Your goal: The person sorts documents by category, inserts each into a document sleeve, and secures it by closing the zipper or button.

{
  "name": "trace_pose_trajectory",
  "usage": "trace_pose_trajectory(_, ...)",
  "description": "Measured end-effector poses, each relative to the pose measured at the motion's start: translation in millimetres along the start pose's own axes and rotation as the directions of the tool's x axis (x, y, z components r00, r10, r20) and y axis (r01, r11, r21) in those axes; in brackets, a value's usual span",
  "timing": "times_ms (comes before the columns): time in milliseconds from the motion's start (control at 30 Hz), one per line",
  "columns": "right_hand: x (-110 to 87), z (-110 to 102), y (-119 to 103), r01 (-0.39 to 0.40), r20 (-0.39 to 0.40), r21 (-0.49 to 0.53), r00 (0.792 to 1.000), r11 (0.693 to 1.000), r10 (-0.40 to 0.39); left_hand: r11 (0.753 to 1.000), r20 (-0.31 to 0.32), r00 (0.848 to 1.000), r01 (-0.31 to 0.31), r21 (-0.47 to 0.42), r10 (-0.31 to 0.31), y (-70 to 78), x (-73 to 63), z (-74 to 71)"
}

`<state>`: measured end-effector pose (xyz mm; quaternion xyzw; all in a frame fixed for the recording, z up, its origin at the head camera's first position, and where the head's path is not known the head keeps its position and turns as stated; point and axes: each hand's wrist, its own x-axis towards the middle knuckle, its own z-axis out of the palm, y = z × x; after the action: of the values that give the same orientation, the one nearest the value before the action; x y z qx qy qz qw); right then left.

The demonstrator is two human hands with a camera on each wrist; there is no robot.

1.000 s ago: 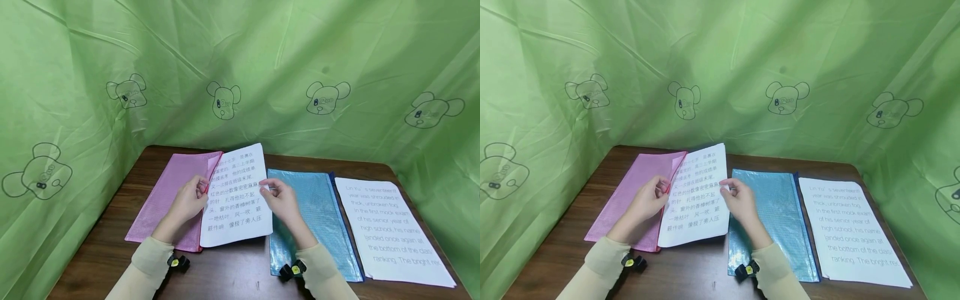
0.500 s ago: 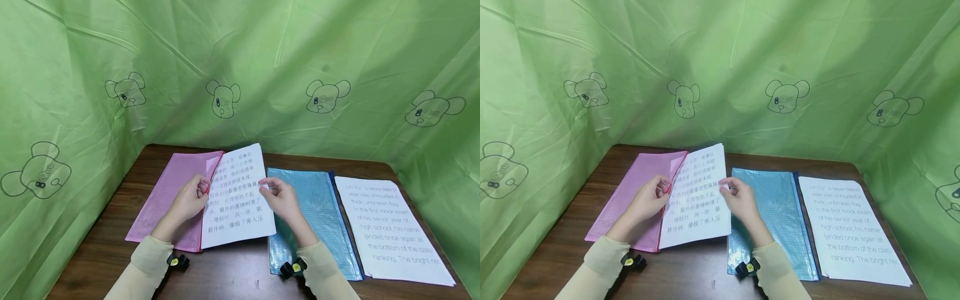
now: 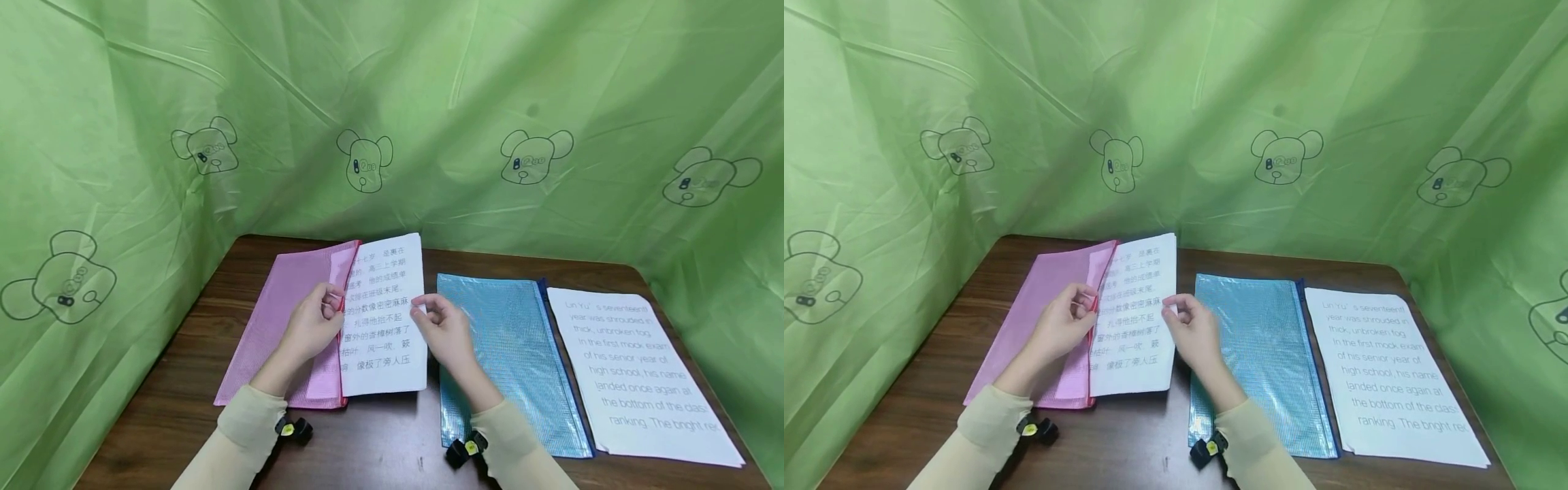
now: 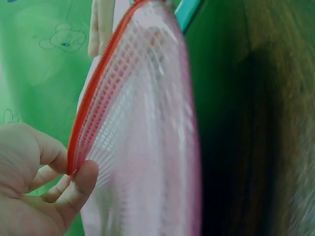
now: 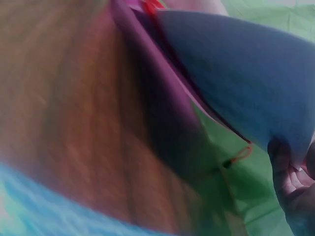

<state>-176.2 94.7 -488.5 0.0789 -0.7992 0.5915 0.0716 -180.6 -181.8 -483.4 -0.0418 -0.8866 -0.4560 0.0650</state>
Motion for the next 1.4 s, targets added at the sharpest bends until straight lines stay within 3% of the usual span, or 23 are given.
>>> trace_pose_trajectory(500,-7.4,18.0,-2.1,-0.051,0.091,0.013,0.995,0.999,0.050,0.994,-0.017,0.999,-0.046,-0.095,0.045,17.8,-11.8,26.7)
trace_pose_trajectory(767,-11.2,25.6,-2.0,-0.053,0.143,0.028,0.989,0.998,0.048,0.988,0.017,0.996,-0.084,-0.130,0.087,32.0,-20.0,34.6)
trace_pose_trajectory(900,-11.1,25.3,-2.3,-0.067,0.158,0.033,0.986,0.997,0.061,0.988,0.005,0.997,-0.078,-0.131,0.079,33.9,-21.5,36.8)
trace_pose_trajectory(1100,-7.0,21.7,-1.0,-0.084,0.129,0.102,0.989,0.991,0.070,0.988,-0.016,0.998,-0.056,-0.141,0.055,32.1,-19.9,37.3)
trace_pose_trajectory(1233,-5.8,20.9,-1.7,-0.055,0.092,0.077,0.995,0.996,0.047,0.986,-0.020,0.998,-0.062,-0.154,0.060,30.7,-18.9,37.1)
trace_pose_trajectory(1400,-6.6,23.1,-3.3,-0.049,0.106,0.073,0.994,0.996,0.042,0.981,-0.043,0.996,-0.090,-0.171,0.084,30.0,-17.7,38.1)
